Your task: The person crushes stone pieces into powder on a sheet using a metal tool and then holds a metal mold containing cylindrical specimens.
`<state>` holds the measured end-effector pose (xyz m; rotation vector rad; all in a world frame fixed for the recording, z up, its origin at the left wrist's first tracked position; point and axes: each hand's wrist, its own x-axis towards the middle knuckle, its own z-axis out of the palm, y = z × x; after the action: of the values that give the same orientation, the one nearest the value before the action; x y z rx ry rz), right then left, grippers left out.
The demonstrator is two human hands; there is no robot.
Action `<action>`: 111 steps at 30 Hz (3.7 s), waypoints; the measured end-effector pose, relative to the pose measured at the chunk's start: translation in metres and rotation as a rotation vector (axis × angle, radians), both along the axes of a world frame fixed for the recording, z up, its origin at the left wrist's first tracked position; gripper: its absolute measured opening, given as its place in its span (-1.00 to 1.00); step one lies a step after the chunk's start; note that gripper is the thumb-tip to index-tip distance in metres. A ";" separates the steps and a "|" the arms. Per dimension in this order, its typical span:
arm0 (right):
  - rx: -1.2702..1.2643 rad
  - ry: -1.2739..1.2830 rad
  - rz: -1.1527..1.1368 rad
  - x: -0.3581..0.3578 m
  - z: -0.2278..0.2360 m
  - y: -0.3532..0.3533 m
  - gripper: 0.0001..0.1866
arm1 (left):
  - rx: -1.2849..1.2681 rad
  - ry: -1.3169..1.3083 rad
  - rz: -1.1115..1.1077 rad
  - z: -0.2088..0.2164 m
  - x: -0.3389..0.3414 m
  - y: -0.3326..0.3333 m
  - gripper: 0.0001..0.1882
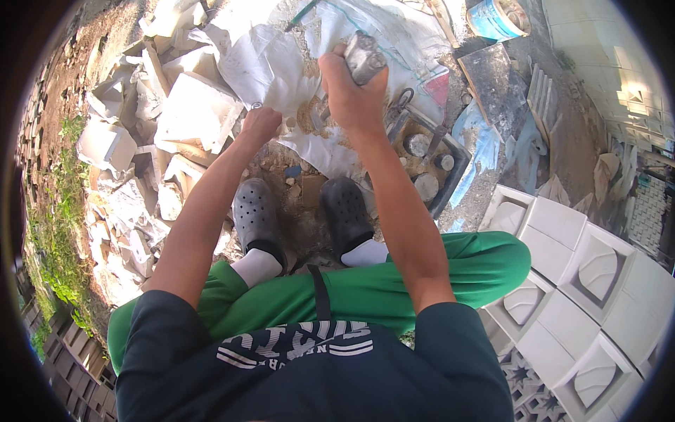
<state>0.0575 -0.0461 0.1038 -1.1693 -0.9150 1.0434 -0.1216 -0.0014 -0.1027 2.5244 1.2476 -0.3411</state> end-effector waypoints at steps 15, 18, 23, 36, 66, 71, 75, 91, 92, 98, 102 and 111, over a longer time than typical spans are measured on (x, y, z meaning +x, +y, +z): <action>0.050 0.005 0.033 -0.009 0.014 -0.005 -0.73 | -0.036 -0.039 0.042 -0.011 -0.006 -0.003 -0.91; 0.065 0.082 -0.002 -0.007 -0.001 -0.007 -0.76 | -0.021 -0.034 0.050 -0.011 -0.002 0.003 -0.83; -0.020 0.055 0.092 -0.008 -0.054 -0.002 -0.77 | -0.025 -0.035 -0.004 -0.007 0.007 0.000 -0.91; 0.071 -0.016 0.009 0.009 -0.073 0.009 -0.72 | 0.055 -0.052 0.012 -0.011 0.010 0.005 -0.92; 0.110 -0.107 0.106 -0.008 -0.071 0.005 -0.66 | 0.014 -0.069 0.065 -0.007 0.002 -0.011 -0.92; 0.087 0.091 -0.013 -0.005 -0.027 -0.008 -0.75 | 0.098 -0.143 0.071 -0.014 -0.012 -0.018 -0.86; 0.142 0.142 -0.175 0.004 -0.050 -0.019 -0.72 | 0.071 -0.066 0.078 -0.006 0.006 -0.025 -0.69; 0.108 -0.112 -0.220 0.028 -0.081 -0.039 -0.68 | 0.153 -0.248 0.065 -0.012 0.007 -0.048 -0.68; 0.120 -0.084 -0.179 0.028 -0.083 -0.033 -0.69 | 0.126 -0.209 0.050 -0.016 0.004 -0.051 -0.66; 0.086 0.088 -0.145 0.037 -0.036 -0.020 -0.77 | -0.012 0.034 0.168 -0.009 -0.008 -0.060 -0.50; 0.298 0.217 -0.050 0.045 -0.004 -0.028 -0.81 | 0.091 -0.080 0.226 -0.019 -0.022 -0.066 -0.60; 0.093 0.040 -0.095 0.016 -0.079 0.005 -0.79 | 0.046 -0.154 0.256 -0.014 -0.012 -0.074 -0.63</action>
<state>0.0731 -0.0412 0.0252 -1.1002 -0.8602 0.9350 -0.1340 -0.0756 -0.1163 2.3381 1.5069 -0.0588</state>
